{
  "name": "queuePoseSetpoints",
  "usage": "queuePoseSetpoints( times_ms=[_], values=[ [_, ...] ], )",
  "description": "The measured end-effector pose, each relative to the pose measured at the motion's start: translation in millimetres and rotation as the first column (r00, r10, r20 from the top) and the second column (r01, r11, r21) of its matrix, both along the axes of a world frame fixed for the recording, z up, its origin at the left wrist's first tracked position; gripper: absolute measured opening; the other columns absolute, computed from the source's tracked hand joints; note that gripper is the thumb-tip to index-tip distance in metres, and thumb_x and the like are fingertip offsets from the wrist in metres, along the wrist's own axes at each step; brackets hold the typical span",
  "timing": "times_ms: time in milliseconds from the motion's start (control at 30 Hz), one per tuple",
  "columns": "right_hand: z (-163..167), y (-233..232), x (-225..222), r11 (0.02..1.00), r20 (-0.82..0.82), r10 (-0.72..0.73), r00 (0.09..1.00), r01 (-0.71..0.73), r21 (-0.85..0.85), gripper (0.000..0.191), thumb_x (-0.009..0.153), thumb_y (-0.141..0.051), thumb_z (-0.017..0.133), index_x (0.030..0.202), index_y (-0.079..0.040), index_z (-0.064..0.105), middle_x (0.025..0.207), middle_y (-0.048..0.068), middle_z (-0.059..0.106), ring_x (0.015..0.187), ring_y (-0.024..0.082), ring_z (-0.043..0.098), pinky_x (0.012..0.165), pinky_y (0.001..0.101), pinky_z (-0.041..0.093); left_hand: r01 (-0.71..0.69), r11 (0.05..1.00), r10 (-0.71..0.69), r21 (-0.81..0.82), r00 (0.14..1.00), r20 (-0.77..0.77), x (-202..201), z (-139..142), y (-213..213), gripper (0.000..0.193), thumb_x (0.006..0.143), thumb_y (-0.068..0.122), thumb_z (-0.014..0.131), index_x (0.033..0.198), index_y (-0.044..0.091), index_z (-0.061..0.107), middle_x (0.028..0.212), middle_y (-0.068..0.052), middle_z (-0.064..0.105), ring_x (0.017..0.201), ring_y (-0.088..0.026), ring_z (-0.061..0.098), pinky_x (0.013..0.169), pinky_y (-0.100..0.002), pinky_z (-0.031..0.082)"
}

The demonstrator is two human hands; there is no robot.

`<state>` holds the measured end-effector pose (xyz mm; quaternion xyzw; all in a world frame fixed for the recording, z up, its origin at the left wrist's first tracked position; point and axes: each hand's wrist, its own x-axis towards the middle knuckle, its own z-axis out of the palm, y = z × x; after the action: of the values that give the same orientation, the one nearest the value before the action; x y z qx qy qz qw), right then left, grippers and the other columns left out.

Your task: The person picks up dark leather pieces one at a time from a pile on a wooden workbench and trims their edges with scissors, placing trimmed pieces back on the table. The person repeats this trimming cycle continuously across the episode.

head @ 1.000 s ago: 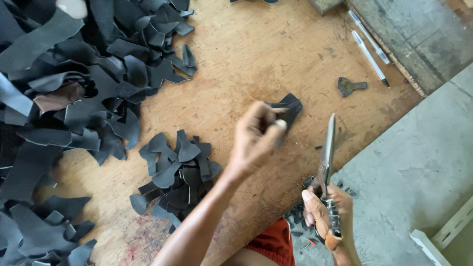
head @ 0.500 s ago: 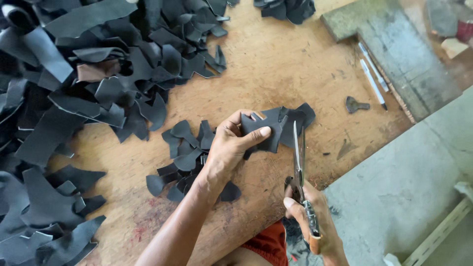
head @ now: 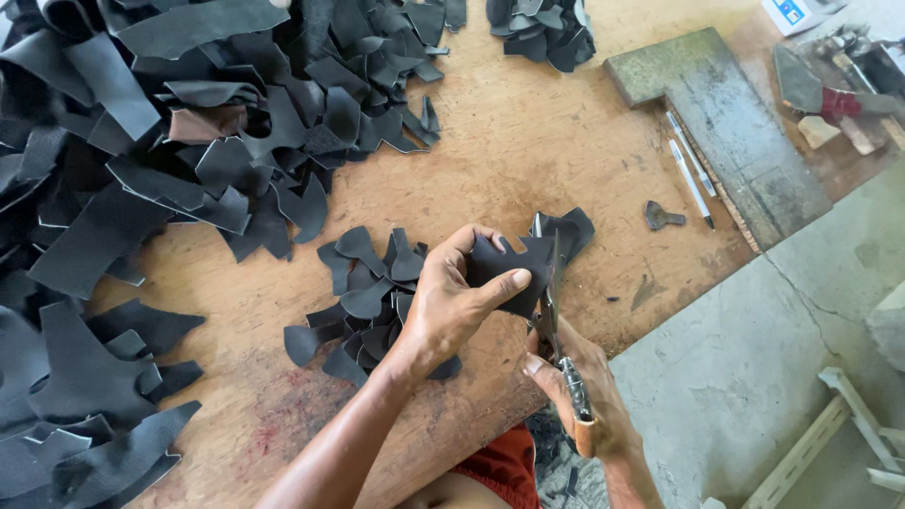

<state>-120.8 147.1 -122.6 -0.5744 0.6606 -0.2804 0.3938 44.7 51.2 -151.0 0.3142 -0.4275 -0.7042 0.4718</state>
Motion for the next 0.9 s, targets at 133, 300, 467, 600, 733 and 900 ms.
queuePoseSetpoints(
  times_ms=[133, 300, 467, 600, 733, 900],
  values=[
    [-0.5, 5.9, 1.5, 1.000, 0.001, -0.020, 1.000, 0.020, 0.018, 0.024, 0.084, -0.024, 0.063, 0.099, -0.004, 0.062, 0.073, 0.009, 0.065, 0.066, 0.020, 0.064, 0.063, 0.0376, 0.054, -0.002, 1.000, 0.002, -0.003, 1.000, -0.011, 2.4, 1.8, 5.4, 0.025, 0.088, 0.012, 0.080, 0.103, 0.005, 0.061, 0.090, 0.000, 0.069, 0.084, -0.006, 0.067, 0.075, -0.023, 0.059],
    [-11.6, 12.8, -1.3, 0.999, 0.144, 0.035, 0.989, -0.029, -0.041, 0.021, 0.089, -0.026, 0.060, 0.096, -0.006, 0.063, 0.072, 0.006, 0.065, 0.066, 0.017, 0.068, 0.066, 0.0347, 0.063, 0.018, 0.999, -0.018, 0.043, 1.000, 0.000, 3.1, 2.4, 10.2, 0.025, 0.086, 0.012, 0.079, 0.101, 0.006, 0.060, 0.086, 0.001, 0.069, 0.081, -0.006, 0.068, 0.072, -0.023, 0.060],
    [-32.8, 19.8, -13.6, 0.998, 0.194, 0.012, 0.981, 0.001, -0.066, 0.021, 0.088, -0.023, 0.057, 0.082, -0.003, 0.061, 0.062, 0.003, 0.062, 0.049, 0.013, 0.064, 0.048, 0.0310, 0.057, 0.027, 1.000, -0.027, 0.008, 0.999, 0.026, -0.5, 3.2, 9.7, 0.026, 0.088, 0.012, 0.081, 0.102, 0.006, 0.060, 0.086, 0.002, 0.066, 0.080, -0.005, 0.063, 0.071, -0.022, 0.056],
    [-54.1, 30.3, -22.1, 0.995, 0.334, -0.019, 0.942, 0.051, -0.087, 0.022, 0.090, -0.019, 0.058, 0.078, -0.001, 0.062, 0.060, 0.004, 0.057, 0.044, 0.011, 0.057, 0.038, 0.0276, 0.049, 0.044, 0.999, -0.045, 0.010, 0.998, 0.048, -3.2, 3.8, 7.1, 0.026, 0.087, 0.012, 0.082, 0.101, 0.006, 0.061, 0.085, 0.002, 0.066, 0.079, -0.005, 0.064, 0.070, -0.022, 0.057],
    [-72.9, 32.8, -25.1, 0.983, 0.297, -0.067, 0.953, 0.114, -0.146, 0.019, 0.090, -0.018, 0.058, 0.079, -0.004, 0.064, 0.057, 0.003, 0.059, 0.039, 0.009, 0.056, 0.035, 0.0264, 0.049, 0.126, 0.975, -0.136, 0.184, 0.990, 0.044, -5.7, -4.8, 2.5, 0.044, 0.070, 0.010, 0.084, 0.106, 0.011, 0.058, 0.090, -0.001, 0.071, 0.082, -0.010, 0.074, 0.072, -0.028, 0.063],
    [-75.0, 33.9, -24.8, 0.980, 0.260, -0.089, 0.962, 0.130, -0.147, 0.020, 0.093, -0.019, 0.062, 0.078, -0.005, 0.061, 0.060, 0.003, 0.058, 0.042, 0.010, 0.056, 0.038, 0.0282, 0.050, 0.020, 0.938, -0.043, 0.345, 0.997, 0.059, -13.8, -28.6, -4.6, 0.042, 0.087, 0.004, 0.084, 0.124, -0.009, 0.069, 0.093, -0.020, 0.060, 0.077, -0.025, 0.049, 0.062, -0.033, 0.042]
  ],
)
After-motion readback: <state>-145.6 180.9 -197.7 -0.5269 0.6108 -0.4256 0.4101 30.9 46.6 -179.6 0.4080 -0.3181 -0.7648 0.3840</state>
